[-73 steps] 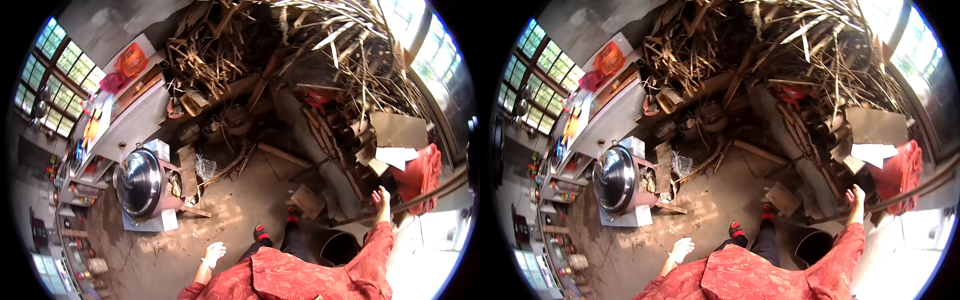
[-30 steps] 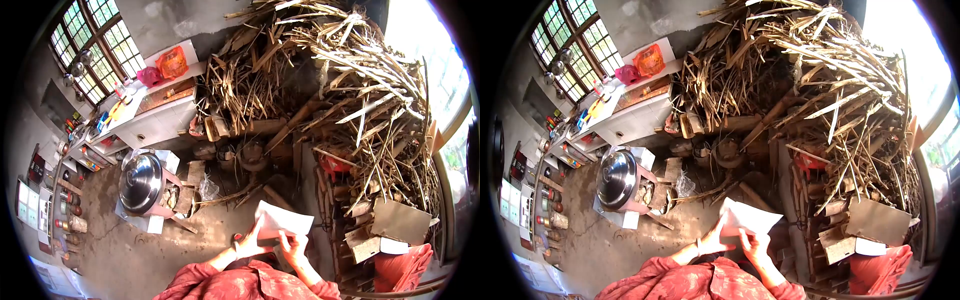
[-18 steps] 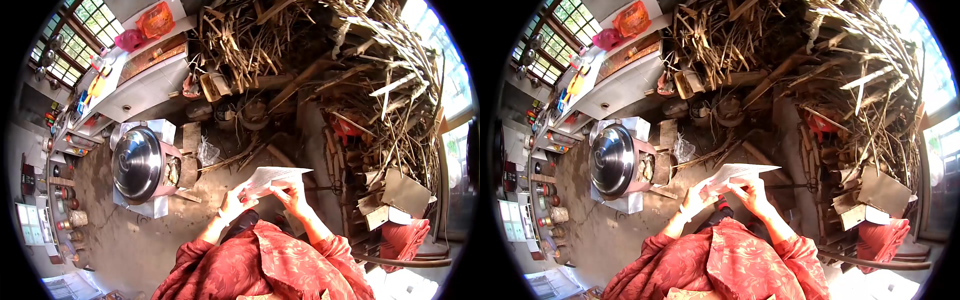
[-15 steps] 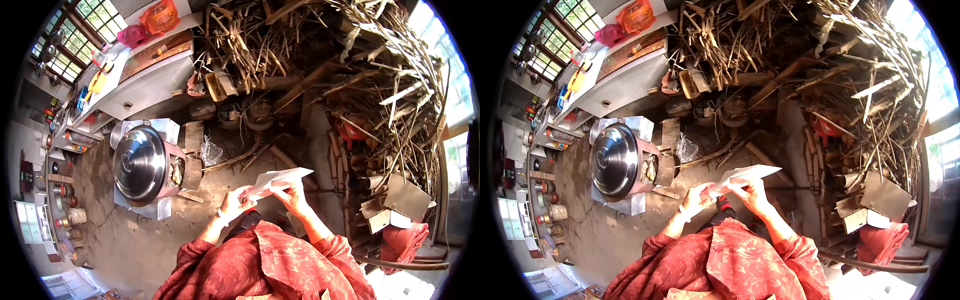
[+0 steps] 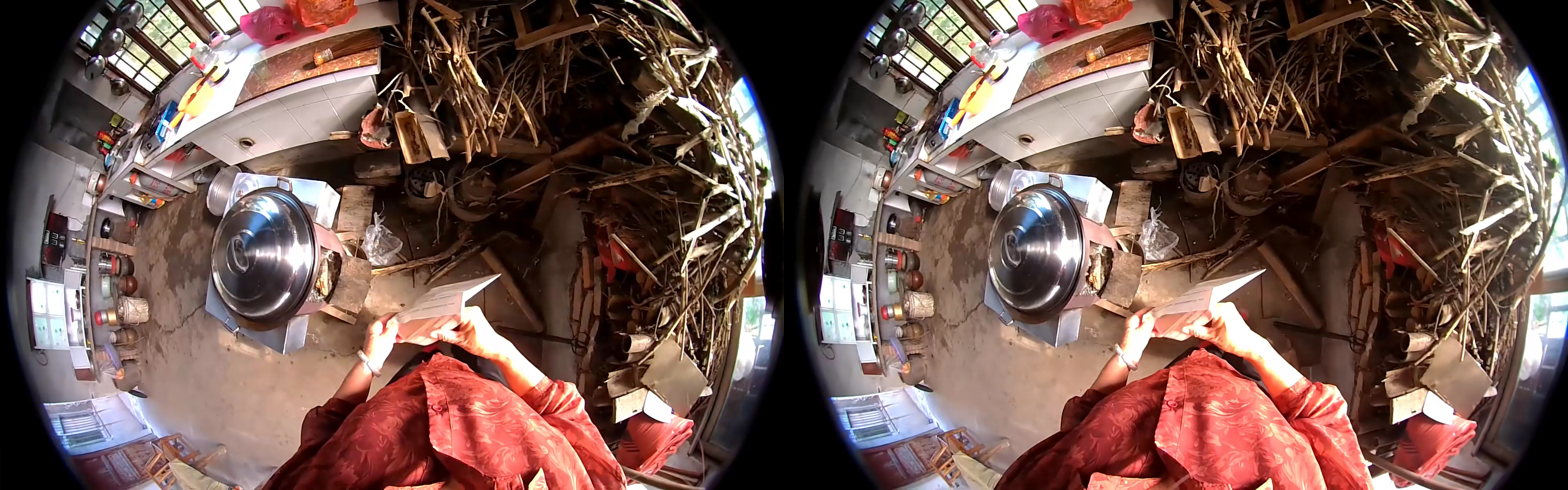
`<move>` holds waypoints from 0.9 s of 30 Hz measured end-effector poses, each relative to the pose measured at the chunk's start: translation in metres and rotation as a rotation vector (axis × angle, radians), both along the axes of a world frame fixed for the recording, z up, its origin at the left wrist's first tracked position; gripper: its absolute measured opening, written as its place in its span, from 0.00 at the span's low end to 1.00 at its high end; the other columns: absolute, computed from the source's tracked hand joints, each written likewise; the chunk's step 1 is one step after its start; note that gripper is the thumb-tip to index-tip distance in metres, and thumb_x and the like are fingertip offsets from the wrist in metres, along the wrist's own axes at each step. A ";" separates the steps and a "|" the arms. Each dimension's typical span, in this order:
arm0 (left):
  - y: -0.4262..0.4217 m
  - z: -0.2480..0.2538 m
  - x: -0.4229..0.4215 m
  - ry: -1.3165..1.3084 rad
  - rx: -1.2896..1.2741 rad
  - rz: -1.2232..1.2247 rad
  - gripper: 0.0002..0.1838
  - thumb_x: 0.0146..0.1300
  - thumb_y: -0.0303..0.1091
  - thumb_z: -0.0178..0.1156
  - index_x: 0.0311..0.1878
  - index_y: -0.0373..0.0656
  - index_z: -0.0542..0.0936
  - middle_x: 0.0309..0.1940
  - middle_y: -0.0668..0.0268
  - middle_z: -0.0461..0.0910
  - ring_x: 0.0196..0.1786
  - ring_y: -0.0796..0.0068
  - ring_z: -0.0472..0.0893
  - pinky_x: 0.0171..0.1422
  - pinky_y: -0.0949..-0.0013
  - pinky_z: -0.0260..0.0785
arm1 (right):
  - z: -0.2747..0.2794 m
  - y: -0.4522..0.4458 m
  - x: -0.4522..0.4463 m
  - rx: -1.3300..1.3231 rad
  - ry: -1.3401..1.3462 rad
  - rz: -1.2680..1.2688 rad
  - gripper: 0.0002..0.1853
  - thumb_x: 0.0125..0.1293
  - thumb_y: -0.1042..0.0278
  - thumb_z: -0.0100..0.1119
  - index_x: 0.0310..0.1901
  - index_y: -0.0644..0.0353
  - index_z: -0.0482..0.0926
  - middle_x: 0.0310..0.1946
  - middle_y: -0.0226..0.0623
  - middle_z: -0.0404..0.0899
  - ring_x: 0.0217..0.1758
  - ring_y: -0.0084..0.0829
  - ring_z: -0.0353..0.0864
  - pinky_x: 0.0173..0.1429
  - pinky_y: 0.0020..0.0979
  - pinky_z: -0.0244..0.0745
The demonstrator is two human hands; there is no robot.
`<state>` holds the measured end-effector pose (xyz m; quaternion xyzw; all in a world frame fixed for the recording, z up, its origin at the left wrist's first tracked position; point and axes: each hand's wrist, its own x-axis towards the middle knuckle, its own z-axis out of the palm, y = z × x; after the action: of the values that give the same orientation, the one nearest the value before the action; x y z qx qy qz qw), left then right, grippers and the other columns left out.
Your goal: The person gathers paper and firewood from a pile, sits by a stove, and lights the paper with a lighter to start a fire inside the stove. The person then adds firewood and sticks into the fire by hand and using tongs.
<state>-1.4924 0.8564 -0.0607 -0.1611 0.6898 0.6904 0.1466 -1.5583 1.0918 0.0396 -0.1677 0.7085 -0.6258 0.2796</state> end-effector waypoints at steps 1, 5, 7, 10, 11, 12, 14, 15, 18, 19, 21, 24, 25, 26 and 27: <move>0.007 0.019 -0.007 -0.047 0.172 0.178 0.17 0.65 0.34 0.53 0.51 0.31 0.73 0.29 0.65 0.78 0.27 0.80 0.77 0.31 0.76 0.75 | 0.007 -0.002 -0.006 0.049 -0.157 0.002 0.08 0.58 0.68 0.64 0.34 0.63 0.80 0.22 0.28 0.78 0.26 0.16 0.70 0.33 0.24 0.70; -0.014 0.001 -0.017 -0.097 0.133 0.102 0.17 0.62 0.35 0.58 0.48 0.31 0.73 0.30 0.64 0.79 0.28 0.79 0.78 0.30 0.76 0.74 | -0.020 -0.009 -0.030 -0.166 -0.143 -0.076 0.07 0.60 0.68 0.63 0.31 0.63 0.81 0.26 0.24 0.77 0.28 0.17 0.71 0.33 0.23 0.70; -0.008 -0.004 -0.028 0.062 0.040 0.046 0.20 0.60 0.37 0.61 0.47 0.31 0.72 0.29 0.65 0.79 0.28 0.79 0.78 0.31 0.76 0.74 | -0.025 -0.010 -0.051 -0.290 -0.290 -0.081 0.08 0.61 0.64 0.62 0.30 0.60 0.81 0.22 0.23 0.74 0.24 0.16 0.70 0.29 0.22 0.67; 0.016 0.023 -0.057 0.130 -0.224 -0.010 0.15 0.55 0.35 0.64 0.38 0.35 0.74 0.23 0.65 0.77 0.24 0.81 0.73 0.27 0.74 0.68 | -0.064 -0.009 -0.079 -0.121 -0.405 -0.113 0.11 0.62 0.59 0.60 0.31 0.57 0.81 0.19 0.23 0.75 0.22 0.16 0.70 0.26 0.21 0.66; 0.020 0.027 -0.069 0.265 -0.490 -0.106 0.13 0.54 0.34 0.65 0.35 0.36 0.74 0.21 0.65 0.75 0.21 0.80 0.71 0.25 0.72 0.66 | -0.064 -0.010 -0.095 -0.197 -0.492 -0.083 0.10 0.63 0.61 0.59 0.33 0.59 0.81 0.23 0.25 0.77 0.25 0.16 0.73 0.29 0.21 0.69; 0.020 -0.001 -0.071 0.241 -0.487 -0.040 0.12 0.54 0.34 0.64 0.32 0.36 0.74 0.18 0.64 0.74 0.20 0.78 0.69 0.24 0.71 0.64 | -0.066 -0.004 -0.114 -0.292 -0.477 0.028 0.09 0.63 0.62 0.59 0.34 0.59 0.81 0.25 0.26 0.78 0.27 0.17 0.74 0.31 0.22 0.70; 0.014 -0.033 -0.072 0.192 -0.496 0.030 0.10 0.54 0.33 0.62 0.26 0.37 0.73 0.15 0.64 0.72 0.18 0.76 0.66 0.23 0.68 0.62 | -0.040 0.020 -0.164 -0.334 -0.487 0.277 0.09 0.64 0.65 0.57 0.40 0.61 0.80 0.31 0.27 0.78 0.33 0.19 0.76 0.38 0.23 0.74; 0.012 -0.038 -0.078 0.175 -0.506 0.037 0.10 0.55 0.32 0.60 0.24 0.37 0.72 0.14 0.64 0.71 0.17 0.75 0.65 0.23 0.68 0.61 | -0.039 0.039 -0.194 -0.322 -0.434 0.259 0.09 0.63 0.66 0.57 0.40 0.61 0.80 0.30 0.27 0.78 0.32 0.19 0.75 0.36 0.23 0.73; 0.014 -0.035 -0.088 -0.014 -0.446 0.184 0.14 0.56 0.33 0.59 0.21 0.37 0.70 0.14 0.63 0.73 0.17 0.78 0.71 0.22 0.69 0.64 | -0.077 0.126 -0.289 -0.294 -0.284 -0.397 0.09 0.62 0.67 0.54 0.40 0.60 0.77 0.28 0.27 0.76 0.30 0.19 0.75 0.32 0.21 0.71; 0.010 -0.040 -0.087 -0.057 -0.504 0.184 0.15 0.57 0.34 0.59 0.20 0.36 0.70 0.14 0.63 0.74 0.17 0.78 0.73 0.22 0.70 0.66 | -0.096 0.156 -0.325 -0.281 -0.219 -0.646 0.08 0.61 0.67 0.53 0.40 0.60 0.76 0.28 0.27 0.76 0.29 0.19 0.75 0.30 0.20 0.71; 0.021 -0.027 -0.094 -0.265 -0.435 0.256 0.11 0.59 0.34 0.57 0.29 0.33 0.74 0.22 0.64 0.77 0.23 0.78 0.76 0.26 0.71 0.72 | -0.134 0.211 -0.395 -0.168 -0.081 -0.947 0.13 0.62 0.66 0.54 0.46 0.61 0.73 0.28 0.24 0.73 0.28 0.15 0.72 0.28 0.17 0.66; 0.038 -0.008 -0.099 -0.344 -0.220 0.250 0.16 0.60 0.39 0.57 0.42 0.33 0.74 0.32 0.60 0.78 0.32 0.70 0.79 0.32 0.69 0.76 | -0.192 0.262 -0.504 -0.082 0.114 -1.216 0.19 0.60 0.66 0.58 0.49 0.67 0.69 0.28 0.28 0.73 0.29 0.19 0.70 0.32 0.18 0.65; 0.034 -0.017 -0.079 -0.356 -0.115 0.182 0.23 0.60 0.45 0.58 0.50 0.34 0.72 0.38 0.56 0.78 0.36 0.64 0.79 0.35 0.67 0.76 | -0.180 0.271 -0.532 -0.072 0.104 -1.188 0.25 0.59 0.64 0.59 0.55 0.68 0.67 0.32 0.30 0.74 0.33 0.21 0.72 0.37 0.20 0.68; 0.036 -0.026 -0.074 -0.382 -0.149 0.229 0.23 0.61 0.45 0.57 0.47 0.32 0.73 0.37 0.56 0.78 0.37 0.66 0.79 0.35 0.67 0.76 | -0.161 0.272 -0.553 -0.072 0.052 -1.166 0.29 0.60 0.62 0.59 0.59 0.68 0.63 0.36 0.33 0.74 0.37 0.23 0.72 0.41 0.23 0.68; 0.041 -0.034 -0.074 -0.407 -0.184 0.277 0.23 0.61 0.45 0.57 0.44 0.30 0.73 0.36 0.55 0.78 0.37 0.67 0.79 0.34 0.67 0.75 | -0.145 0.270 -0.575 -0.073 -0.001 -1.142 0.33 0.60 0.60 0.59 0.63 0.67 0.60 0.40 0.35 0.74 0.41 0.25 0.72 0.45 0.26 0.67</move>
<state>-1.5664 0.8972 -0.0947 -0.4022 0.6774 0.5917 0.1711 -2.1329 1.3619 -0.1055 0.2326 0.6646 -0.7017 -0.1088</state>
